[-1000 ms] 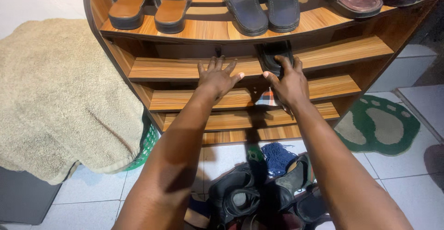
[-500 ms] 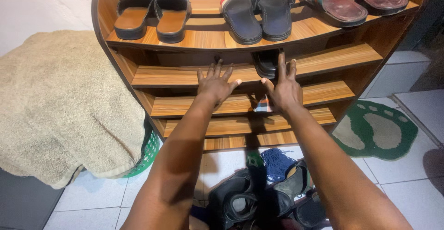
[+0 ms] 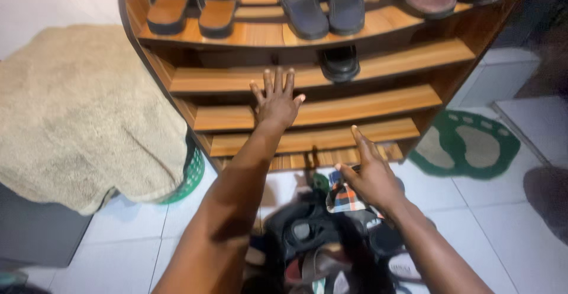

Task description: The person cleans multiple pairs of shoes using a cloth, wiping the exterior surfaces of each shoe and placing them on a wooden shoe rack. The person handles sneakers, sandals, and loafers one at a time.

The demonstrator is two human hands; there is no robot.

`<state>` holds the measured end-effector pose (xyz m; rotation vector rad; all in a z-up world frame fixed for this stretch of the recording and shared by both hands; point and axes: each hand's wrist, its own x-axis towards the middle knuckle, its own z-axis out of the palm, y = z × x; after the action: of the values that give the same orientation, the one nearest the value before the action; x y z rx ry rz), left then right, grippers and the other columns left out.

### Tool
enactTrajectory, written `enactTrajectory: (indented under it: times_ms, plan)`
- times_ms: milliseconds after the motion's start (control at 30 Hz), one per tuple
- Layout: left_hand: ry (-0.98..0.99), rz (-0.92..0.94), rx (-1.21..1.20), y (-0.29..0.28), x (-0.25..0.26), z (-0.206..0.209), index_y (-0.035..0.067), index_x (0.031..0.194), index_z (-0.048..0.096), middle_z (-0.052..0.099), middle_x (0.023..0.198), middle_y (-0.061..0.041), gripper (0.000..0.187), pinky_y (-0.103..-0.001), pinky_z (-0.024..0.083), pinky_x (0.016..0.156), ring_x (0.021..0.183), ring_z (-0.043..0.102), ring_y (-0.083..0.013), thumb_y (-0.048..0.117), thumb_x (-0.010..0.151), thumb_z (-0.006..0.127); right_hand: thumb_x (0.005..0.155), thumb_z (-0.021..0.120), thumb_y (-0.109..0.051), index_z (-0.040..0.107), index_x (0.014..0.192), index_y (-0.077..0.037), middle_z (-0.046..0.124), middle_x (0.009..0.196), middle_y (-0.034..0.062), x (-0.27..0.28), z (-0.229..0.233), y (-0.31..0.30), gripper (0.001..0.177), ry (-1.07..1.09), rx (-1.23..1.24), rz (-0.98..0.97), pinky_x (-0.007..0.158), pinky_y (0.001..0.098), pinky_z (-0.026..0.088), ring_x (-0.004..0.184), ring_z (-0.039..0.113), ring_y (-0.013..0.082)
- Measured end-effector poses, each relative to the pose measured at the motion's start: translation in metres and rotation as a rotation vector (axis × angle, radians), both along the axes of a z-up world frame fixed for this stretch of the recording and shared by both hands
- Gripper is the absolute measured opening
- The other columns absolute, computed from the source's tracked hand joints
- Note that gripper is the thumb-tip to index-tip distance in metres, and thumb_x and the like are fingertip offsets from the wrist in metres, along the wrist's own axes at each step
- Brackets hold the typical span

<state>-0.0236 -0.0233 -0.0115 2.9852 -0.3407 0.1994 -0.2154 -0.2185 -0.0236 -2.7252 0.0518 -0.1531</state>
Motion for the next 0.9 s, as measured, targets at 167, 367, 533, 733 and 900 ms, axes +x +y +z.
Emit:
enactTrajectory:
  times_ms: [167,367,533,733,900]
  plan:
    - [0.197,-0.063,-0.055,-0.023,-0.070,-0.023,0.027,0.164,0.008,-0.014,0.172,-0.010,0.089,-0.068,-0.008,0.117,0.155,-0.017,-0.0388,0.052,0.094,0.057,0.089,0.073,-0.036,0.039,0.157,-0.025,0.064,0.137,0.0127,-0.087,-0.020,-0.029,0.077,0.337,0.330,-0.122,0.099,0.0417,0.055,0.113,0.071,0.0292]
    - [0.606,-0.246,-0.277,-0.036,-0.190,-0.073,0.014,0.160,0.024,0.003,0.169,-0.018,0.087,-0.065,0.005,0.122,0.156,0.008,-0.0374,0.050,0.092,0.066,0.091,0.070,-0.026,0.055,0.146,-0.016,0.075,0.121,0.0150,-0.144,-0.044,-0.076,0.058,0.352,0.560,-0.255,0.093,0.0380,0.055,0.105,0.074,0.0239]
    - [0.611,-0.433,-0.407,-0.002,-0.230,-0.108,0.011,0.147,0.050,0.053,0.151,-0.021,0.075,-0.047,0.040,0.117,0.141,0.049,-0.0348,0.044,0.082,0.069,0.094,0.069,-0.022,0.063,0.136,-0.011,0.074,0.118,0.0122,-0.133,-0.062,-0.114,0.044,0.310,0.472,-0.346,0.090,0.0386,0.055,0.102,0.072,0.0237]
    - [0.533,-0.270,-0.460,0.002,-0.189,-0.148,0.012,0.147,0.051,0.055,0.142,-0.025,0.078,-0.045,0.045,0.107,0.130,0.055,-0.0392,0.051,0.082,0.073,0.094,0.070,-0.025,0.070,0.128,-0.009,0.079,0.112,0.0136,-0.145,-0.079,-0.097,0.037,0.574,0.260,-0.187,0.097,0.0414,0.053,0.104,0.073,0.0259]
    - [0.237,-0.455,-0.505,0.014,-0.157,-0.197,0.004,0.137,0.056,0.062,0.129,-0.030,0.068,-0.046,0.049,0.102,0.120,0.061,-0.0442,0.041,0.085,0.078,0.091,0.068,-0.025,0.059,0.143,-0.012,0.083,0.106,0.0131,-0.154,-0.076,-0.117,0.054,0.661,0.265,-0.255,0.101,0.0419,0.051,0.111,0.074,0.0260]
